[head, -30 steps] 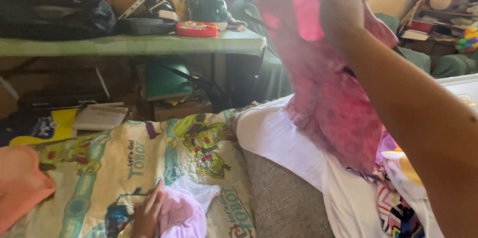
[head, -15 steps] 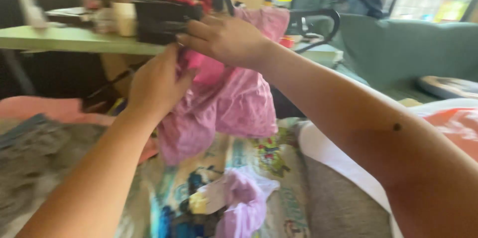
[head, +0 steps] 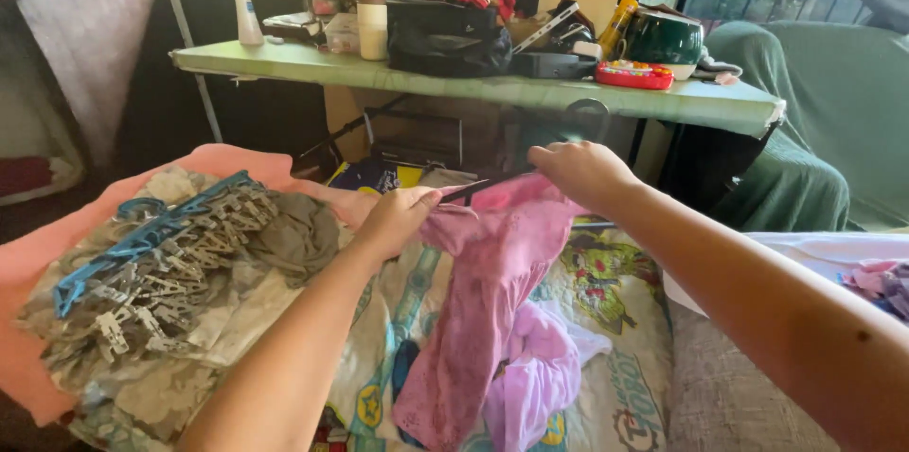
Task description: The person removes several small garments from hangers and folds them on a bed. They handle a pink top, a patterned dress, and a pink shirt, placing each folded item into a neat pile.
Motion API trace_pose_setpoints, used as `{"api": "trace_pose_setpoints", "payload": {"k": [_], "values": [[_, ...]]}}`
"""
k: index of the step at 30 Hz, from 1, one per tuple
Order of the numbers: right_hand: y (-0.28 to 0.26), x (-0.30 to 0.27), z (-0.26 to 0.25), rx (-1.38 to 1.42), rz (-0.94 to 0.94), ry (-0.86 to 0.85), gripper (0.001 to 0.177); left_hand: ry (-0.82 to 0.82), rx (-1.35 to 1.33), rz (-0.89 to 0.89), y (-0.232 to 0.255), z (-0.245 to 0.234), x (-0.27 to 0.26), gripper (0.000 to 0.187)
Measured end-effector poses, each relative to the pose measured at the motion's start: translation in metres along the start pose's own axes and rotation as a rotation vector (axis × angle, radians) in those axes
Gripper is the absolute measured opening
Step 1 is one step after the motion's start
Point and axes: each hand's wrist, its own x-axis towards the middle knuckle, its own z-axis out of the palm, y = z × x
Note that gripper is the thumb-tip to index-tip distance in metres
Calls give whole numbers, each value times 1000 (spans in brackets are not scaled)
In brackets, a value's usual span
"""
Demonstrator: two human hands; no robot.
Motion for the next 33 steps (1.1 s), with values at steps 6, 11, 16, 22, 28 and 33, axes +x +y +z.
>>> {"api": "trace_pose_setpoints", "payload": {"k": [6, 11, 16, 22, 28, 33], "values": [[-2, -37, 0, -24, 49, 102, 11, 217, 408, -26, -5, 32, -12, 33], [2, -92, 5, 233, 0, 460, 27, 464, 304, 88, -11, 67, -10, 28], [-27, -147, 69, 293, 146, 806, 44, 475, 176, -40, -56, 130, -28, 27], [-18, -183, 175, 583, 711, 683, 63, 610, 77, -125, -102, 191, -65, 27], [-23, -194, 250, 772, 693, 154, 40, 656, -45, -260, -162, 209, -106, 30], [-41, -196, 255, 572, 627, 245, 43, 644, 185, -313, -161, 210, -121, 36]]}}
